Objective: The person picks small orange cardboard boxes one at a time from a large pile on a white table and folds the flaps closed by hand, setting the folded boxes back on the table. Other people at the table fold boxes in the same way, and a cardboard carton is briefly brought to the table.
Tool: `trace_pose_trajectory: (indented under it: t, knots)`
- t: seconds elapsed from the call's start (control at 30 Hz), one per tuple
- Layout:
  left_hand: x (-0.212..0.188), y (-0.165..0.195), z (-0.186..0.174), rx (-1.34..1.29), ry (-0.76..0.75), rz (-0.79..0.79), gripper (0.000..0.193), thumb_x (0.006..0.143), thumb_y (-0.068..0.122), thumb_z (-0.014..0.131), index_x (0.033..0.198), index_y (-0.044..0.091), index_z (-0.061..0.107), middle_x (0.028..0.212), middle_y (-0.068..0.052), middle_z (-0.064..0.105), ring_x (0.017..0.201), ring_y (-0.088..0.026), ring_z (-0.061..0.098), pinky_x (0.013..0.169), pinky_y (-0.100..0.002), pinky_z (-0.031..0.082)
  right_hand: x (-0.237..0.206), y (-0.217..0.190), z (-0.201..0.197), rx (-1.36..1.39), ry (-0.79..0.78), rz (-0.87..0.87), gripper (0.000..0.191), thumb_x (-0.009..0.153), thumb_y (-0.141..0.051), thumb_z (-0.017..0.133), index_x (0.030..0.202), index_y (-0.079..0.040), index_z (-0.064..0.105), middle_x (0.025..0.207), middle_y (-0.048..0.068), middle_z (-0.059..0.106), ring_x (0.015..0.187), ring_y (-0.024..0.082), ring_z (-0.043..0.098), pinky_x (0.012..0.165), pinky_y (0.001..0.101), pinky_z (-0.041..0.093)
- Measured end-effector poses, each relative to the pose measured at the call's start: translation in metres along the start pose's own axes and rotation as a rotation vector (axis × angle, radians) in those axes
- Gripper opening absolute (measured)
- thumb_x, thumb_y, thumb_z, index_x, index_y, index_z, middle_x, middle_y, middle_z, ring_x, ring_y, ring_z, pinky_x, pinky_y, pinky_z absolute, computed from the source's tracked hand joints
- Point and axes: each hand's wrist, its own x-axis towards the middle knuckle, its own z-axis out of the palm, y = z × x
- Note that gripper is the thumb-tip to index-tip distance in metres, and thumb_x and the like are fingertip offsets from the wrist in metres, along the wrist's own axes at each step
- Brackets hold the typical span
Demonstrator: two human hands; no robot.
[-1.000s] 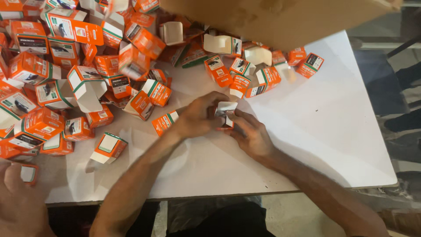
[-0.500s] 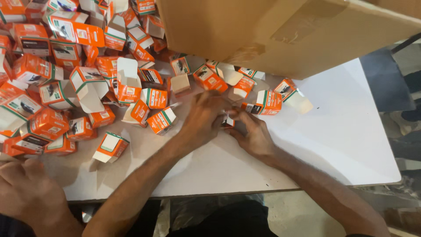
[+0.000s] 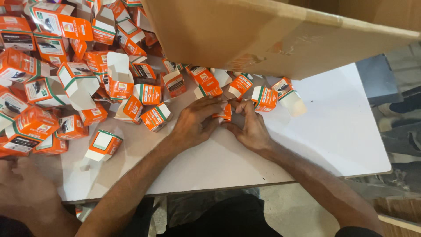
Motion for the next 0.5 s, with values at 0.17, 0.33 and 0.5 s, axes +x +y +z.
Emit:
trace_pose_trajectory:
  t: [0.17,0.33,0.5]
  knots:
    - [-0.004,-0.005,-0.003,0.121,-0.006,0.211,0.021,0.086,0.005,0.080,0.104,0.001,0.069,0.135,-0.015,0.069,0.133,-0.032,0.063,0.115,-0.046,0.050,-0.001,0.002,-0.001,-0.023,0.013,-0.042,0.054,0.084,-0.011,0.084,0.110,-0.005,0.037,0.129,0.025,0.065,0.117,0.041,0.067,0.092,0.0443,0.054]
    - [-0.006,-0.002,0.006,0.175,0.041,0.235,0.018,0.088,0.002,0.078,0.102,-0.001,0.068,0.132,-0.014,0.069,0.128,-0.032,0.065,0.112,-0.045,0.054,0.000,0.004,0.000,-0.005,-0.004,-0.064,0.054,0.082,-0.008,0.083,0.112,-0.004,0.038,0.129,0.024,0.066,0.120,0.039,0.067,0.095,0.0439,0.055]
    - [-0.006,-0.004,0.014,0.052,0.079,0.106,0.021,0.088,0.000,0.076,0.108,-0.001,0.069,0.127,-0.013,0.071,0.124,-0.030,0.068,0.106,-0.042,0.058,-0.001,0.004,0.000,0.028,-0.019,-0.030,0.053,0.084,-0.009,0.083,0.116,-0.004,0.041,0.120,0.021,0.068,0.120,0.035,0.070,0.094,0.0419,0.057]
